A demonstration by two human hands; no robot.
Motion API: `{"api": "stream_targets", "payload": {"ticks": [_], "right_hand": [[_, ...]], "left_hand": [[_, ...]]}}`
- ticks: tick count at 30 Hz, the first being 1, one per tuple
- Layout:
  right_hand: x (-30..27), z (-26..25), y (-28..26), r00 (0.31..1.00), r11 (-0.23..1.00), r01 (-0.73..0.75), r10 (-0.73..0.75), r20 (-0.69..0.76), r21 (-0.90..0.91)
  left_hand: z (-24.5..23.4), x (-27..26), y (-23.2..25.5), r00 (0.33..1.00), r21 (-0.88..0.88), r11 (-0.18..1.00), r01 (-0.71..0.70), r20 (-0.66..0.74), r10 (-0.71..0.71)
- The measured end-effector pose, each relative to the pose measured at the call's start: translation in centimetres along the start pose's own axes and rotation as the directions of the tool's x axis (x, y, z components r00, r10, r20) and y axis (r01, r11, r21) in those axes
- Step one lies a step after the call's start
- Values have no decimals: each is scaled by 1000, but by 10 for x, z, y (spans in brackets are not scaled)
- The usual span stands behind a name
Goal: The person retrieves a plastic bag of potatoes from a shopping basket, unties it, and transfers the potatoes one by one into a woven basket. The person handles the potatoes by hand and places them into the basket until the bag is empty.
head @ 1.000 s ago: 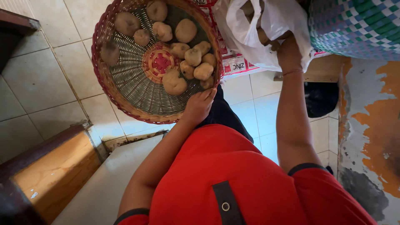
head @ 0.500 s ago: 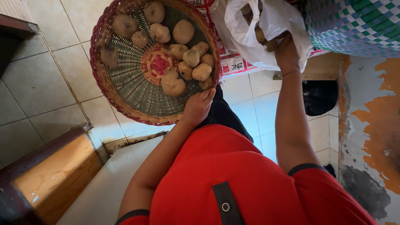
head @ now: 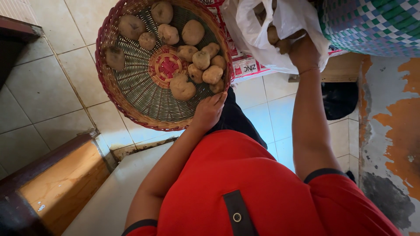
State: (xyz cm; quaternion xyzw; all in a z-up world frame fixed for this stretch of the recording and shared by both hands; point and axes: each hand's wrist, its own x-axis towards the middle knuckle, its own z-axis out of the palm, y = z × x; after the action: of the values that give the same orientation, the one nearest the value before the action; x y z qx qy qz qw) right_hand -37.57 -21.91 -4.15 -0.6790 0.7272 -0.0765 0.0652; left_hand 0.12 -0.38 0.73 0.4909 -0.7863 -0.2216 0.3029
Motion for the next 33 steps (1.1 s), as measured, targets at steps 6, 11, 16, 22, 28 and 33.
{"api": "stream_targets", "payload": {"ticks": [6, 11, 16, 22, 28, 33], "right_hand": [[-19, -19, -20, 991, 1000, 18, -15, -130, 23], [-20, 7, 5, 988, 998, 68, -65, -140, 18], [-23, -5, -11, 991, 999, 10, -17, -131, -49], [-33, -31, -30, 967, 983, 140, -110, -230, 121], [-43, -69, -64, 997, 602, 60, 5, -79, 796], [-64, -93, -122, 947, -56, -318, -55, 315, 946]], "left_hand": [[-1, 1, 0, 1000, 5, 1000, 2, -3, -2], [0, 1, 1, 1000, -7, 1000, -3, -12, 2], [-2, 1, 1, 1000, -10, 1000, -2, -7, 2], [1, -1, -2, 1000, -13, 1000, -5, -1, 5], [1, 0, -1, 1000, -8, 1000, -2, -3, 2], [5, -1, -5, 1000, -15, 1000, -4, -19, 4]]}}
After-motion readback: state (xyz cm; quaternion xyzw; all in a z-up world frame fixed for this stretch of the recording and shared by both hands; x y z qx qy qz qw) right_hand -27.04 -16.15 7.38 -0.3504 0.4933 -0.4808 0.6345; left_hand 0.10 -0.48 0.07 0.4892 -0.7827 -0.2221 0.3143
